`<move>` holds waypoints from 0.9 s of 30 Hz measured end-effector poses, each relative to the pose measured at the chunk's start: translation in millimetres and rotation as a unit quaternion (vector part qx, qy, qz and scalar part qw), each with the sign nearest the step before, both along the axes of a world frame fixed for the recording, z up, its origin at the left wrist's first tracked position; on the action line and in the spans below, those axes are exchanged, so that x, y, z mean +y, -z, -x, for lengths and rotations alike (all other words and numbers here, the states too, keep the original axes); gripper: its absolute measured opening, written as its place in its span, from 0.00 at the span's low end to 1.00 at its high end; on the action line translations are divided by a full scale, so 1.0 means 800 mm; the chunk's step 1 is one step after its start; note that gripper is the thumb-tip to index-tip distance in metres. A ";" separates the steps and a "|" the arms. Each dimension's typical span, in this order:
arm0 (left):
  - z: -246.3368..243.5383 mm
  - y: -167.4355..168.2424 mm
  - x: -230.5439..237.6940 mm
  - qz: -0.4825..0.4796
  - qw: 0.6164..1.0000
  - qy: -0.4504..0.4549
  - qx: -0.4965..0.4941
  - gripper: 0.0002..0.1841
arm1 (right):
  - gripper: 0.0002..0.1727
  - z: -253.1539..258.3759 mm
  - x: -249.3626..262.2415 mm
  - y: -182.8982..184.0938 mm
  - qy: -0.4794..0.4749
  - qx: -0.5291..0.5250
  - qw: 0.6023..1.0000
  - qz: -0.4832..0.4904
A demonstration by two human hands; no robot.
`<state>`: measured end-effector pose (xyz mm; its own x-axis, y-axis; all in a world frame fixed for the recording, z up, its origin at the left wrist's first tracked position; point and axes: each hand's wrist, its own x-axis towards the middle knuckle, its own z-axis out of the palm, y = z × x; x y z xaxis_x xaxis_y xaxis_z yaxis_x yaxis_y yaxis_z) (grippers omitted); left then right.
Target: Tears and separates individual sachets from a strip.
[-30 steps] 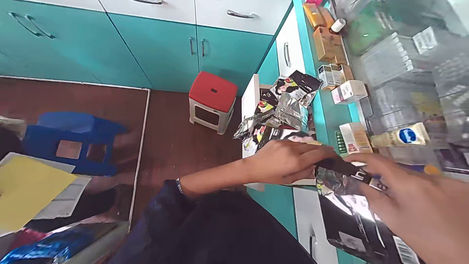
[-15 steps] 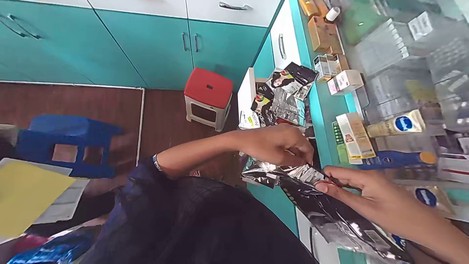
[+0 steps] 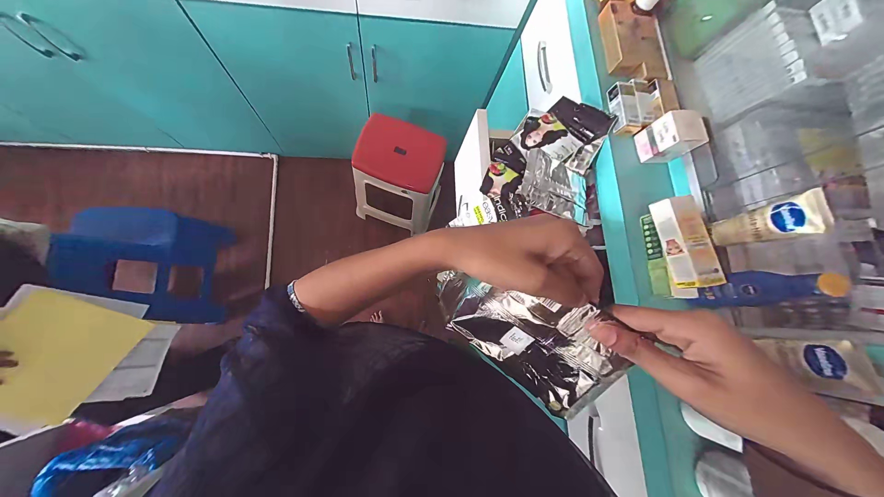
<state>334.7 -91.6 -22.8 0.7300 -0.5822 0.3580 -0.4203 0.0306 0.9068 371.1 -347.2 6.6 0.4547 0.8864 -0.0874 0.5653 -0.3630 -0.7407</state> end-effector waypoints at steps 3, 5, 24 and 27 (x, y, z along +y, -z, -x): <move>0.002 0.000 -0.001 -0.004 1.000 -0.002 -0.006 0.08 | 0.19 -0.001 0.003 0.000 -0.007 0.020 1.000 -0.005; 0.004 -0.002 -0.003 -0.007 1.000 -0.006 -0.020 0.07 | 0.18 -0.001 0.006 -0.002 -0.012 0.045 0.999 -0.002; 0.013 0.024 -0.024 0.113 0.988 -0.063 -0.080 0.15 | 0.18 0.028 0.020 0.014 0.076 -0.004 0.991 -0.108; 0.015 0.027 -0.026 0.142 0.983 -0.076 -0.085 0.15 | 0.19 0.030 0.023 0.019 0.083 -0.017 0.986 -0.141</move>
